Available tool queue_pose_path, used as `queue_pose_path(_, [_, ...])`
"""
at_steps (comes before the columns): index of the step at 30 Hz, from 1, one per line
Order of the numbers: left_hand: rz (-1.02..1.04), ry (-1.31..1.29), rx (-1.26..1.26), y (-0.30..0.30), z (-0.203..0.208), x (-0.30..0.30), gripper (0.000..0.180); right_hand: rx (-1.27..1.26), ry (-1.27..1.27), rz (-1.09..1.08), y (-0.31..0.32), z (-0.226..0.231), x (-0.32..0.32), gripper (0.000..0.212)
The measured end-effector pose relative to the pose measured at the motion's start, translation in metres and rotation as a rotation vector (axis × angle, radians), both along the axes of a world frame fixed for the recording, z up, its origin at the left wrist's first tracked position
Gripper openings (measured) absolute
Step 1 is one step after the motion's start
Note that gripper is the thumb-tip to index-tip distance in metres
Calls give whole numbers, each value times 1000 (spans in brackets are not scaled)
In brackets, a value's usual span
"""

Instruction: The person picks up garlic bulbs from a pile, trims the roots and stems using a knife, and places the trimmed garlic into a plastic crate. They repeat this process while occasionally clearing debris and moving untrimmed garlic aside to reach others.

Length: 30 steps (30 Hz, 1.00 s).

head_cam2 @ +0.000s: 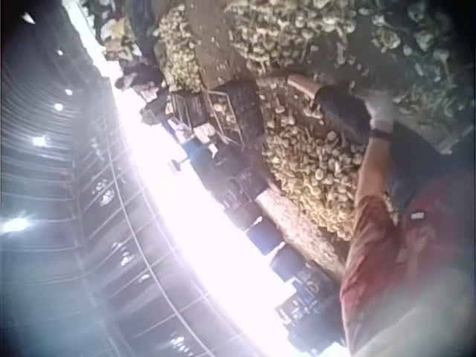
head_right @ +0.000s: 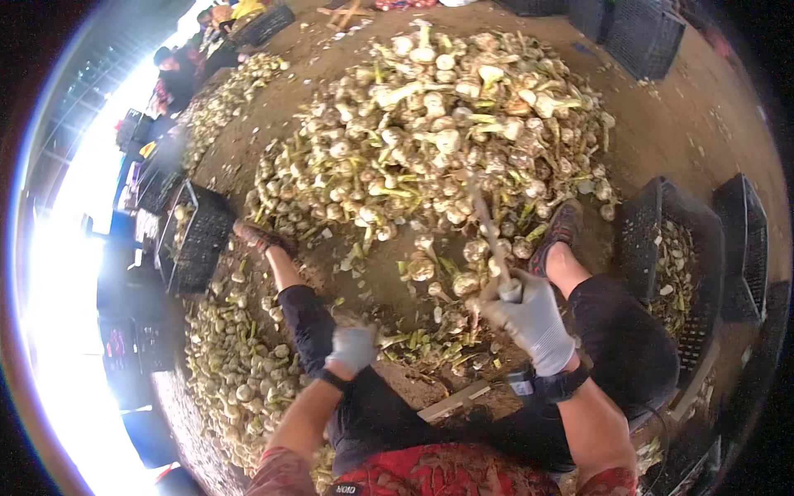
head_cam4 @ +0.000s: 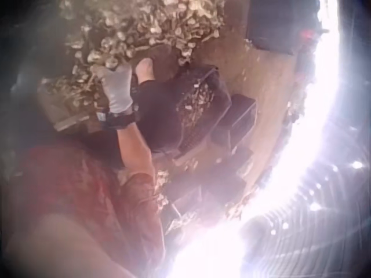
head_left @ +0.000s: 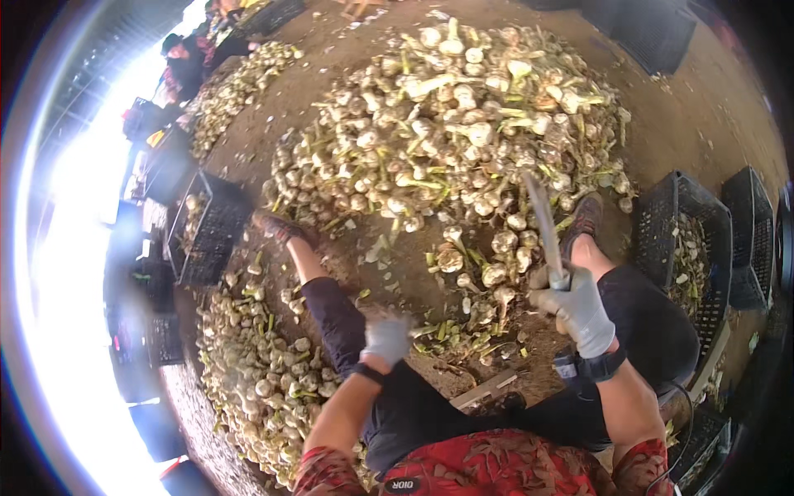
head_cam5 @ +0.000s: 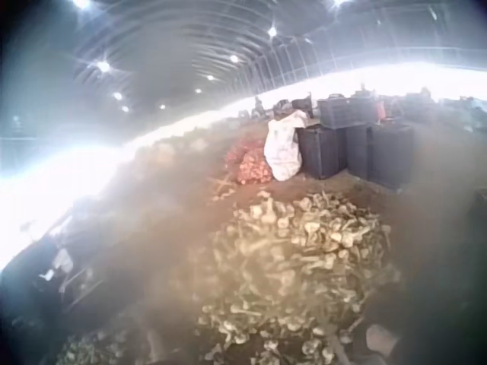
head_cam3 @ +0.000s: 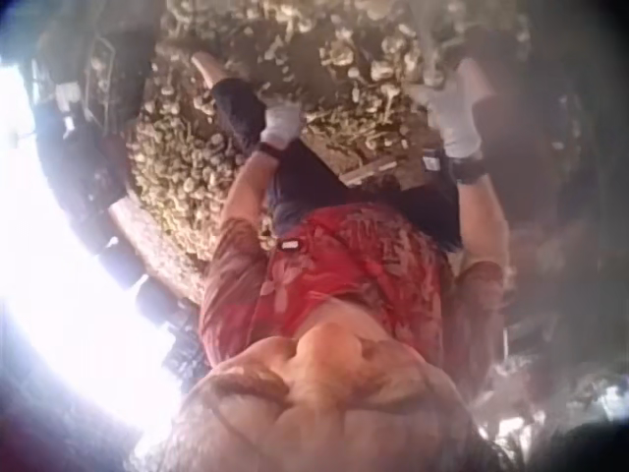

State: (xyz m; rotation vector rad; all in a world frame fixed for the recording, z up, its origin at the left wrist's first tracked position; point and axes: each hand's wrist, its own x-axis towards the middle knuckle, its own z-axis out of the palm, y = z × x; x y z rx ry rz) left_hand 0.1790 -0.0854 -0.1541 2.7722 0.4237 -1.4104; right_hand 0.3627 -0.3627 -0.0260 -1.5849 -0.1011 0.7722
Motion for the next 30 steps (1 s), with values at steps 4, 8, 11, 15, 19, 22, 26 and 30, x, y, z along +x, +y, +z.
queue_pose_path(4, [13, 60, -24, -22, -108, 5, 46, -12, 53, -37, -7, 4, 0, 15])
queue_pose_path(8, [60, 179, -10, -19, -117, 24, 42, -1, 31, -90, -24, -8, 4, 14])
queue_pose_path(11, [86, 144, -44, -9, -102, 44, 40, 8, 57, -114, -24, -12, 9, 13])
queue_pose_path(15, [275, -47, -111, -22, -65, 89, 45, 44, 132, -156, -27, -1, 14, 13])
queue_pose_path(19, [629, -57, 121, -27, -77, 94, 67, 7, 104, -168, -27, -4, 17, 15])
queue_pose_path(22, [1131, -232, 203, -6, -107, 44, 69, -24, 56, -155, -22, -6, 18, 15])
queue_pose_path(26, [1287, -330, 159, -39, -117, 40, 64, 3, 110, -206, -26, -1, 19, 14])
queue_pose_path(30, [1227, -520, -25, -53, -133, 52, 64, -18, 123, -167, -28, -1, 22, 14])
